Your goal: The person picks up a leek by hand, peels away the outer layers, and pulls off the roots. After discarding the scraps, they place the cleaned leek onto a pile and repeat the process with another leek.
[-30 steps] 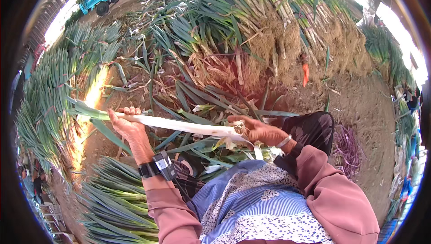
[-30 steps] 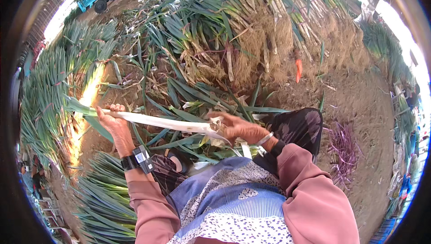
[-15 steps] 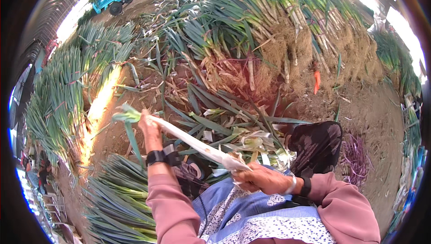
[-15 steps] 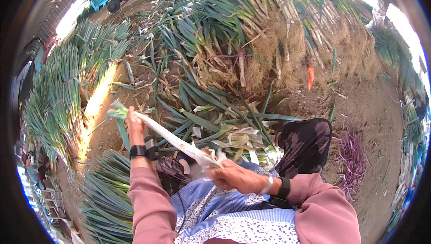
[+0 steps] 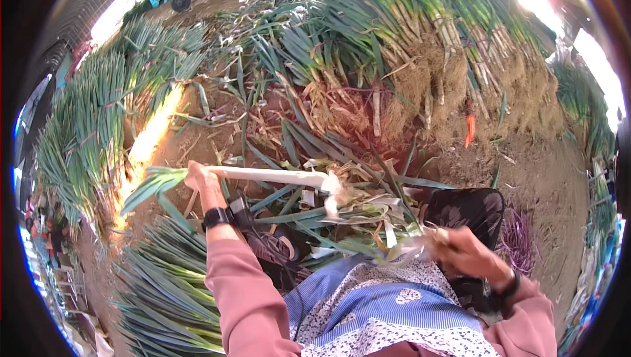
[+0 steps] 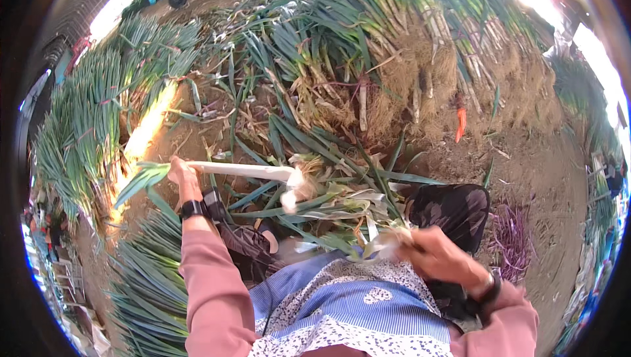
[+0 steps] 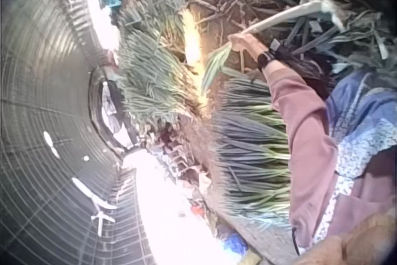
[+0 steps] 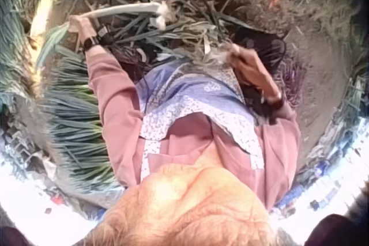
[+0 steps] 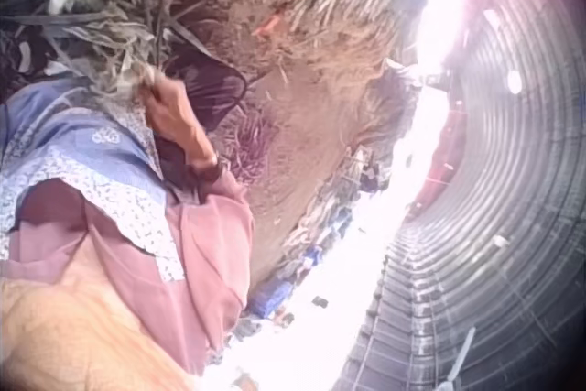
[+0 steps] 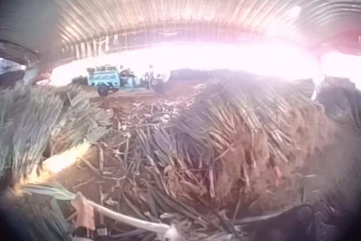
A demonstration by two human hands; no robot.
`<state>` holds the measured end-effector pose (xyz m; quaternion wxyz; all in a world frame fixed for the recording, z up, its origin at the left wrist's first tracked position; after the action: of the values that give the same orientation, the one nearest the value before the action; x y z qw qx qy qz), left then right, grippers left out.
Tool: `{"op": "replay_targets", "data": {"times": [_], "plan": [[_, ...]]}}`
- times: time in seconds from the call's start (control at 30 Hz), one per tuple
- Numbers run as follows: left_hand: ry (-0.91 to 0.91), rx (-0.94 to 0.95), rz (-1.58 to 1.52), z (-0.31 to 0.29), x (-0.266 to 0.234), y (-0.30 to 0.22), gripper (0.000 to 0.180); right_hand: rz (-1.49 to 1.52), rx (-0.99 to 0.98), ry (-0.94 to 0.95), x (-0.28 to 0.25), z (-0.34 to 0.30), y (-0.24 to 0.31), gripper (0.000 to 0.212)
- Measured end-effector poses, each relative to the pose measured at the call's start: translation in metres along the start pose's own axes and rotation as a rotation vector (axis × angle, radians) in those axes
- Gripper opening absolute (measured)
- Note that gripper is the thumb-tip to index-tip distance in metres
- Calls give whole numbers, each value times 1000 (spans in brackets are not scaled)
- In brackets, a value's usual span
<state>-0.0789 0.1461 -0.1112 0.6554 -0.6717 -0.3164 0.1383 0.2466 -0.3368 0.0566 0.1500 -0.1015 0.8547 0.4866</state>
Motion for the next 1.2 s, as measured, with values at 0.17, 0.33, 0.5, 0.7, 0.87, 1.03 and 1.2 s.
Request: {"op": "replay_targets", "data": {"times": [0.17, 0.33, 0.5, 0.7, 0.87, 1.03, 1.2], "plan": [[-122, -6, 65, -63, 23, -29, 32, -516, -372, -487, -6, 84, 27, 67], [133, 231, -218, -46, 8, -22, 40, -736, -432, -475, 46, 151, 60, 43], [41, 107, -184, -58, 12, -14, 39, -969, -688, -348, 62, 152, 54, 20], [-94, -15, -282, 10, -76, -85, 40, -627, -758, -46, 64, 61, 56, 23], [-61, 211, -141, 62, -206, -186, 35, -643, -493, -465, 9, 64, 14, 20], [-338, 370, 316, 36, -432, -283, 33, -696, -541, -415, 32, 87, 27, 19], [-703, 478, 685, -36, -663, -308, 39, -760, -707, -313, 70, 102, 46, 21]]}}
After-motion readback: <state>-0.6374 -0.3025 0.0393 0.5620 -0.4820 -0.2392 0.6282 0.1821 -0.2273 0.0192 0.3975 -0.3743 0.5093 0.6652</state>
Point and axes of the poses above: each hand's wrist, its own z-axis towards the middle knuckle, its own x-axis out of the palm, y = z × x, the point moved 5 cm from there along z, towards the middle knuckle, and after that the axes turned 5 degrees about x, right-handed, at the moved point
